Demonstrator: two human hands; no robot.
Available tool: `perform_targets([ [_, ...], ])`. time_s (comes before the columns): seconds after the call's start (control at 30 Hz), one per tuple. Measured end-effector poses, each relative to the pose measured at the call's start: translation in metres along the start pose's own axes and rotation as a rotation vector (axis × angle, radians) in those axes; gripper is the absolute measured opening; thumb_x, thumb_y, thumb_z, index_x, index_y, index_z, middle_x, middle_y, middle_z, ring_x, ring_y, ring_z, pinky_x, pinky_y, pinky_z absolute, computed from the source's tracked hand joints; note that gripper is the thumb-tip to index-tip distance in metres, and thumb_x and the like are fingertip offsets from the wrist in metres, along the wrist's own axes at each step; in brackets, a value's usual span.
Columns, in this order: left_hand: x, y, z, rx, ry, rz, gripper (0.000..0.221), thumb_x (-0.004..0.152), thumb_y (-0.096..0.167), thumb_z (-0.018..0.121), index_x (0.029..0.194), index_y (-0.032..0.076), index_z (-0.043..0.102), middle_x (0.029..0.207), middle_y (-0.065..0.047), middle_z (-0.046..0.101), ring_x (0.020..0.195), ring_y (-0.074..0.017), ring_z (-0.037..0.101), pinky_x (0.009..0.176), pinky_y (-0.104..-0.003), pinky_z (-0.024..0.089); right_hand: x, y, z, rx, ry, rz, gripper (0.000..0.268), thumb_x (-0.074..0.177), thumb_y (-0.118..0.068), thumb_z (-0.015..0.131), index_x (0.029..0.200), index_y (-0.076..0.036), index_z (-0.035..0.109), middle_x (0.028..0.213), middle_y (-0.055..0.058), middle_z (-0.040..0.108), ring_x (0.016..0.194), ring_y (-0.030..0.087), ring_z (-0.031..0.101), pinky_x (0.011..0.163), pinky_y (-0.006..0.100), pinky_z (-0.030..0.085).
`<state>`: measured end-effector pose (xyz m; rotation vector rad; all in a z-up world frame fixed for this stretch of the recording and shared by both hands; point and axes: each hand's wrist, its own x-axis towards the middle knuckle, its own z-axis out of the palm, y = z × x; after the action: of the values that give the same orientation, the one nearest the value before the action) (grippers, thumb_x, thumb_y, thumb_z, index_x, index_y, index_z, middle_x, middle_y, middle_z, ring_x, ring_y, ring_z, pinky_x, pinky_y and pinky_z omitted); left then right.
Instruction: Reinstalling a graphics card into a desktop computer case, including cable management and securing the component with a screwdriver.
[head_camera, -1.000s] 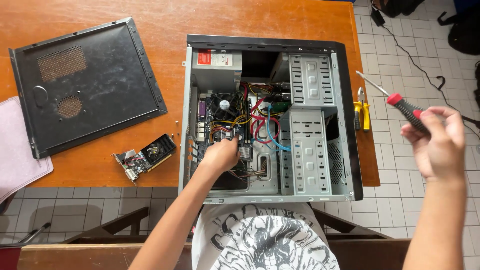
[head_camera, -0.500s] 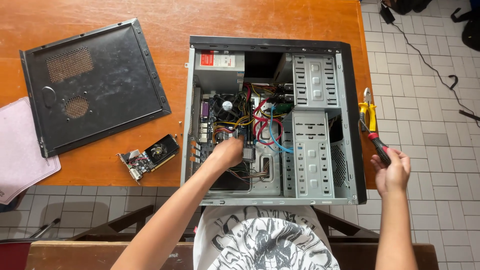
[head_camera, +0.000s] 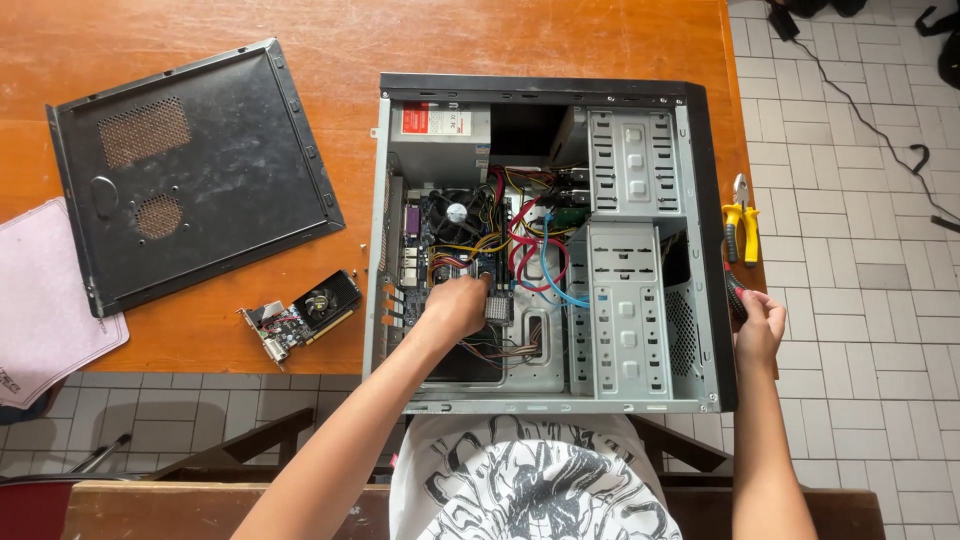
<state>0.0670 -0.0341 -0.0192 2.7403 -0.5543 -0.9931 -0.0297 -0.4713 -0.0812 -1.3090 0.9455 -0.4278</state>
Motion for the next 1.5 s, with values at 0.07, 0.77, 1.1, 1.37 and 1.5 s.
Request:
perform_targets([
  [0.07,0.001,0.0,0.001,0.024,0.008,-0.001,0.058,0.086,-0.008,0.057,0.142,0.008,0.05,0.097,-0.016,0.071,0.079,-0.0375,0.072,0.06,-0.051,0.06,-0.003,-0.001,0.001,-0.068,-0.002,0.0,0.023,0.099,-0.025,0.068,0.114,-0.017,0.051,0.114,0.009,0.063,0.09,0.015,0.07,0.068,0.021,0.062],
  [0.77,-0.001,-0.006,0.017,-0.054,0.109,-0.014,0.049,0.096,0.013,0.052,0.145,0.005,0.054,0.102,-0.025,0.074,0.093,-0.046,0.074,0.075,-0.059,0.059,-0.027,-0.002,0.007,-0.838,-0.186,-0.286,0.032,0.109,-0.021,0.049,0.138,-0.009,0.049,0.129,0.023,0.059,0.123,0.045,0.054,0.099,0.059,0.043],
  [1.1,0.01,-0.006,0.022,-0.068,0.153,-0.034,0.05,0.095,0.01,0.051,0.145,0.006,0.055,0.099,-0.024,0.074,0.091,-0.0452,0.074,0.073,-0.058,0.059,-0.022,-0.007,0.016,-0.927,-0.229,-0.311,0.036,0.108,-0.02,0.049,0.14,-0.004,0.048,0.129,0.028,0.055,0.123,0.049,0.052,0.1,0.063,0.042],
  [1.37,0.007,-0.002,0.02,-0.064,0.218,-0.008,0.05,0.095,0.006,0.05,0.144,0.003,0.056,0.094,-0.026,0.074,0.085,-0.0456,0.075,0.068,-0.057,0.06,-0.02,-0.006,0.014,-0.954,-0.261,-0.263,0.038,0.108,-0.023,0.049,0.141,-0.004,0.048,0.129,0.026,0.05,0.121,0.047,0.053,0.1,0.063,0.042],
  [1.5,0.014,-0.007,0.027,-0.04,0.27,0.006,0.048,0.094,0.006,0.052,0.141,0.006,0.06,0.09,-0.024,0.075,0.082,-0.0438,0.075,0.065,-0.056,0.06,-0.02,-0.007,0.019,-0.964,-0.285,-0.248,0.039,0.108,-0.025,0.049,0.141,-0.004,0.048,0.13,0.024,0.048,0.121,0.047,0.053,0.099,0.064,0.041],
])
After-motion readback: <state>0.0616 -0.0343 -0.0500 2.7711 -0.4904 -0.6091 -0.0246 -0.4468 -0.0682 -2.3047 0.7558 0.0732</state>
